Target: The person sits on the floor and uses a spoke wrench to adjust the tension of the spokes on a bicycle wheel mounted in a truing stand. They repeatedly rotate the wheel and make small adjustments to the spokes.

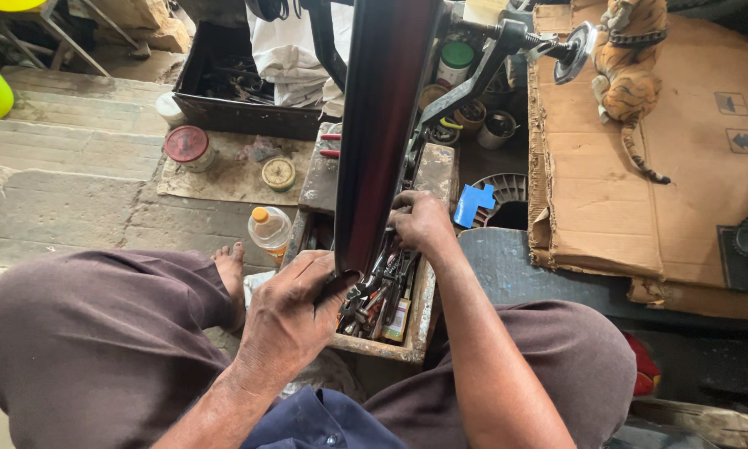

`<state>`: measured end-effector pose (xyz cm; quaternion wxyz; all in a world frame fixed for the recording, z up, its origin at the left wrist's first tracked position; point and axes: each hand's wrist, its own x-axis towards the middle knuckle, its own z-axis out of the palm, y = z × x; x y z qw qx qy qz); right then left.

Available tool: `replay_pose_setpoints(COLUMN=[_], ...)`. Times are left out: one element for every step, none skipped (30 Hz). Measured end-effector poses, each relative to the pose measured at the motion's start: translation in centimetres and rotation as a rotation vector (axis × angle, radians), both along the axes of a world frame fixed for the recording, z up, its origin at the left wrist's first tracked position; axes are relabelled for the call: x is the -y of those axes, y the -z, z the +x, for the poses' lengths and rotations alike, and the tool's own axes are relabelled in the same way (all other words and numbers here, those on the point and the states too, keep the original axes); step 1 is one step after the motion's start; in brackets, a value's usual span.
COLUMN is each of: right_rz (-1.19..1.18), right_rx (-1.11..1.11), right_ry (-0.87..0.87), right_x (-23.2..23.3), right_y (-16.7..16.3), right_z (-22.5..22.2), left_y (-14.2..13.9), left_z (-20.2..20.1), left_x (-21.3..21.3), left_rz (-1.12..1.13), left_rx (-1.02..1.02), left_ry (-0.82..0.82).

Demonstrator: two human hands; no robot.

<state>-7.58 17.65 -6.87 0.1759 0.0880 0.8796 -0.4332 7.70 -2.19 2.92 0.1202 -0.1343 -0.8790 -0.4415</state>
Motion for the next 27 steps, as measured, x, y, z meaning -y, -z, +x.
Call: replay_pose_setpoints(right_rz=[-0.003, -0.006, -0.009, -0.006, -0.004, -0.001, -0.005, -0.008, -0.011, -0.015, -0.019, -0.024, -0.020, -0.017, -0.013, -0.013, -0.012, -0.012, -0.010, -0.009, -0.007, -0.008, -0.008, -0.009, -0.011, -0.013, -0.014], right_rx=[0.011, 0.022, 0.034, 0.035, 0.034, 0.034, 0.031, 0.026, 0.021, 0.025, 0.030, 0.034, 0.035, 0.036, 0.036, 0.040, 0.044, 0.048, 0.048, 0.049, 0.050, 0.047, 0.044, 0.040, 0.043, 0.047, 0.049], right_ry=[0.007, 0.014, 0.021, 0.022, 0.022, 0.024, 0.023, 0.023, 0.024, 0.027, 0.030, 0.032, 0.030, 0.028, 0.027, 0.030, 0.033, 0.036, 0.034, 0.033, 0.031, 0.029, 0.028, 0.026, 0.027, 0.028, 0.030], right_x=[-0.01, 0.00, 0.01, 0.02, 0.05, 0.07, 0.09, 0.11, 0.12, 0.15, 0.18, 0.22, 0.26, 0.29, 0.32, 0.37, 0.42, 0.44, 0.45, 0.45, 0.44, 0.43, 0.40, 0.37, 0.34, 0.32, 0.29], right_y=[0.04, 0.08, 0.10, 0.12, 0.12, 0.11, 0.09, 0.05, -0.02, -0.08, -0.17, -0.26, -0.37, -0.46, -0.56, -0.63, -0.69, -0.74, -0.78, -0.79, -0.78, -0.76, -0.72, -0.68, -0.63, -0.57, -0.53], right_z=[-0.06, -0.11, -0.16, -0.18, -0.21, -0.20, -0.16, -0.13, -0.10, -0.07, -0.03, 0.00, 0.02, 0.05, 0.07, 0.09, 0.10, 0.10, 0.10, 0.10, 0.08, 0.07, 0.05, 0.02, 0.00, -0.01, -0.04], left_y=[-0.04, -0.07, -0.10, -0.11, -0.13, -0.13, -0.14, -0.13, -0.13, -0.12, -0.11, -0.09, -0.08, -0.06, -0.04, -0.01, 0.01, 0.05, 0.07, 0.10, 0.12, 0.14, 0.15, 0.18, 0.20, 0.23, 0.25], left_z=[0.00, 0.00, -0.02, -0.02, -0.04, -0.05, -0.05, -0.06, -0.07, -0.07, -0.07, -0.07, -0.08, -0.07, -0.08, -0.09, -0.12, -0.15, -0.19, -0.20, -0.22, -0.23, -0.22, -0.22, -0.21, -0.19, -0.18], left_x=[-0.02, -0.05, -0.07, -0.10, -0.11, -0.12, -0.11, -0.09, -0.07, -0.03, 0.00, 0.03, 0.05, 0.07, 0.07, 0.07, 0.07, 0.05, 0.03, 0.03, 0.03, 0.05, 0.06, 0.06, 0.04, 0.02, 0.00], left_rz=[0.004, 0.009, 0.004, 0.000, -0.004, 0.004, 0.011, 0.019, 0.021, 0.022, 0.023, 0.026, 0.029, 0.033, 0.022, 0.012, 0.001, -0.004, -0.009, -0.013, -0.019, -0.025, -0.031, -0.036, -0.040, -0.044, -0.041], left_rx=[0.012, 0.023, 0.025, 0.026, 0.027, 0.013, -0.001, -0.017, -0.007, 0.003, 0.014, 0.014, 0.015, 0.016, 0.010, 0.005, -0.002, 0.018, 0.038, 0.058, 0.038, 0.018, -0.002, 0.005, 0.013, 0.021, 0.021], left_ry=[-0.002, -0.003, -0.008, -0.014, -0.019, -0.014, -0.008, -0.003, -0.003, -0.003, -0.005, -0.002, 0.000, 0.002, 0.002, 0.002, 0.002, 0.000, -0.002, -0.004, 0.002, 0.008, 0.015, 0.014, 0.014, 0.013, 0.007])
